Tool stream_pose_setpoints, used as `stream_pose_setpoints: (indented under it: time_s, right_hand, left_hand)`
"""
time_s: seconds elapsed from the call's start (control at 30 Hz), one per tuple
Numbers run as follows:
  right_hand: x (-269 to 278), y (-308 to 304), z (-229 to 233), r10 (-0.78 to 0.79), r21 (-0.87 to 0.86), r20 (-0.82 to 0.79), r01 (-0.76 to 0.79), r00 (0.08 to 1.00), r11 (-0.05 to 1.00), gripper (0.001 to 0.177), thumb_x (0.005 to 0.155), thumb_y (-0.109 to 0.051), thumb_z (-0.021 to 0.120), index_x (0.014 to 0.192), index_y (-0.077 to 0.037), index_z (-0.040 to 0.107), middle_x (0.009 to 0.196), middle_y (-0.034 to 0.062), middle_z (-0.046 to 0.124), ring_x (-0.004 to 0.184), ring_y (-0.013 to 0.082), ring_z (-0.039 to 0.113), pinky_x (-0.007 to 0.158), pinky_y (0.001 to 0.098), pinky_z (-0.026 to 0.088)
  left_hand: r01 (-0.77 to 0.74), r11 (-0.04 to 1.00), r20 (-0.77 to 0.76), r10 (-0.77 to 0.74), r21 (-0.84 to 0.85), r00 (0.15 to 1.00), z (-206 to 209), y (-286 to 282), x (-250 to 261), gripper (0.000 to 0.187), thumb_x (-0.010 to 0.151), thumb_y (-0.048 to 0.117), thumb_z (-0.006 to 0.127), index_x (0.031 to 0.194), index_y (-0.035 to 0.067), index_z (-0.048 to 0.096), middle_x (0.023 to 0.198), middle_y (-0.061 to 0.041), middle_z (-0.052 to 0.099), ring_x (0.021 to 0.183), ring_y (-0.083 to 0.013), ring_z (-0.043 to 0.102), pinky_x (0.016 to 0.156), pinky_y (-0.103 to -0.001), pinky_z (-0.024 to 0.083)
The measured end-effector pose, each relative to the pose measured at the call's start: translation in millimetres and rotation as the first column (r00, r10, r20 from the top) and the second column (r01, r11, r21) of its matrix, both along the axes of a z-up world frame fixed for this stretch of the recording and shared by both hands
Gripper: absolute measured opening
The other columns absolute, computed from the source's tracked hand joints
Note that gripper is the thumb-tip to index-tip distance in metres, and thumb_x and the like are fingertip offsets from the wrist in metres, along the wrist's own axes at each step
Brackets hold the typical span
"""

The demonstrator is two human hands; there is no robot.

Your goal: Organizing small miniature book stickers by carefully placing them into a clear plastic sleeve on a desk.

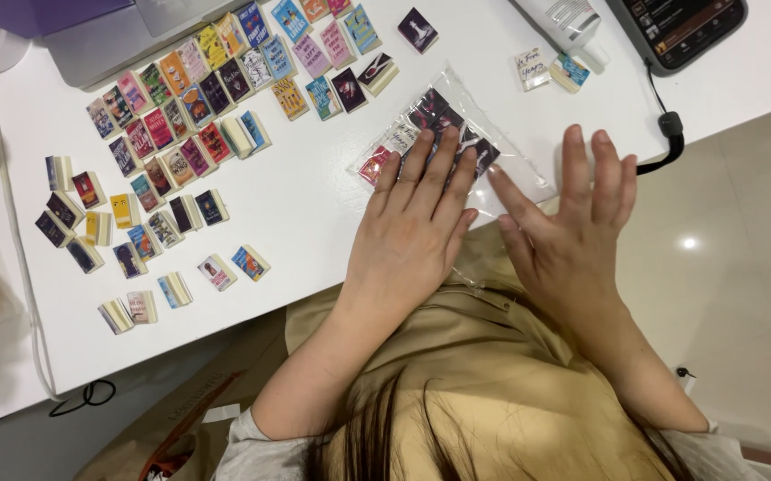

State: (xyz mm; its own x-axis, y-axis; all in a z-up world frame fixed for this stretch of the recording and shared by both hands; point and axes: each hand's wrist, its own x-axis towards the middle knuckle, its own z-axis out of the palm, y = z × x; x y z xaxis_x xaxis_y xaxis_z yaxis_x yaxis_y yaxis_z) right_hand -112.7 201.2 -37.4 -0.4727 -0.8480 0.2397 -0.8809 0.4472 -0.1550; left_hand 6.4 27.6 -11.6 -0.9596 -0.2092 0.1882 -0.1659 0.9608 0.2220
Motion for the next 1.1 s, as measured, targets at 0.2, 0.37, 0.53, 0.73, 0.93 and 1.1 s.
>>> stream_pose_setpoints:
  time_s: [0.2, 0.37, 0.53, 0.73, 0.93, 1.1]
  right_hand:
    - [5, -7, 10, -0.009, -0.074, 0.056, 0.013, 0.998, 0.997, 0.047, 0.115, -0.037, 0.041, 0.153, -0.024, 0.064, 0.168, 0.022, 0.02, 0.156, 0.0454, 0.018, 0.127, 0.0685, 0.014]
    - [4, -10, 14, 0.006, -0.069, 0.037, -0.003, 0.999, 0.998, 0.042, 0.111, -0.024, 0.052, 0.152, -0.023, 0.064, 0.165, 0.0229, 0.027, 0.152, 0.0475, 0.027, 0.124, 0.0704, 0.022]
    - [1, -5, 12, 0.047, -0.058, 0.055, -0.044, 0.997, 0.997, 0.042, 0.111, -0.022, 0.054, 0.153, -0.025, 0.06, 0.164, 0.0235, 0.027, 0.152, 0.048, 0.028, 0.125, 0.0678, 0.018]
    - [-17, 27, 25, 0.254, 0.02, 0.217, -0.264, 0.943, 0.964, 0.064, 0.104, -0.012, 0.066, 0.16, -0.028, 0.041, 0.172, 0.0171, 0.012, 0.161, 0.0392, 0.005, 0.129, 0.0651, 0.0]
    - [-39, 33, 69, 0.372, -0.234, 0.291, -0.311, 0.882, 0.921, 0.025, 0.097, 0.016, 0.054, 0.103, -0.003, 0.069, 0.13, 0.0198, 0.066, 0.122, 0.0391, 0.064, 0.111, 0.055, 0.042]
    - [-39, -16, 70, 0.396, -0.354, 0.246, -0.298, 0.885, 0.887, 0.023, 0.106, 0.021, 0.057, 0.115, 0.005, 0.071, 0.127, 0.0263, 0.064, 0.112, 0.0378, 0.065, 0.1, 0.0438, 0.055]
  left_hand:
    - [0.012, 0.998, 0.007, -0.011, -0.057, 1.0, 4, -2, 1, 0.053, 0.113, 0.038, 0.05, 0.156, 0.008, 0.042, 0.163, -0.013, 0.041, 0.152, -0.0314, 0.04, 0.125, -0.045, 0.033]
    - [0.017, 0.995, 0.011, -0.016, -0.095, 1.0, 6, -2, 0, 0.054, 0.113, 0.039, 0.05, 0.156, 0.007, 0.044, 0.163, -0.014, 0.041, 0.152, -0.0319, 0.04, 0.125, -0.045, 0.033]
    - [-0.003, 0.996, 0.013, 0.004, -0.092, 1.0, 7, 1, -1, 0.053, 0.112, 0.038, 0.052, 0.155, 0.007, 0.046, 0.163, -0.013, 0.041, 0.152, -0.0312, 0.039, 0.126, -0.046, 0.03]
    - [-0.036, 0.999, -0.026, 0.035, -0.015, 0.999, 4, 1, -2, 0.05, 0.111, 0.035, 0.054, 0.153, 0.007, 0.049, 0.161, -0.012, 0.044, 0.151, -0.0298, 0.041, 0.124, -0.047, 0.033]
    - [-0.033, 0.999, -0.004, 0.033, 0.006, 0.999, 10, -1, 0, 0.056, 0.11, 0.032, 0.06, 0.156, 0.008, 0.039, 0.164, -0.012, 0.043, 0.153, -0.0291, 0.042, 0.126, -0.045, 0.033]
    - [0.027, 0.937, -0.079, 0.001, 0.349, 0.997, 5, -12, 9, 0.079, 0.11, 0.029, 0.069, 0.166, 0.012, 0.017, 0.174, -0.019, 0.024, 0.164, -0.0359, 0.036, 0.133, -0.057, 0.036]
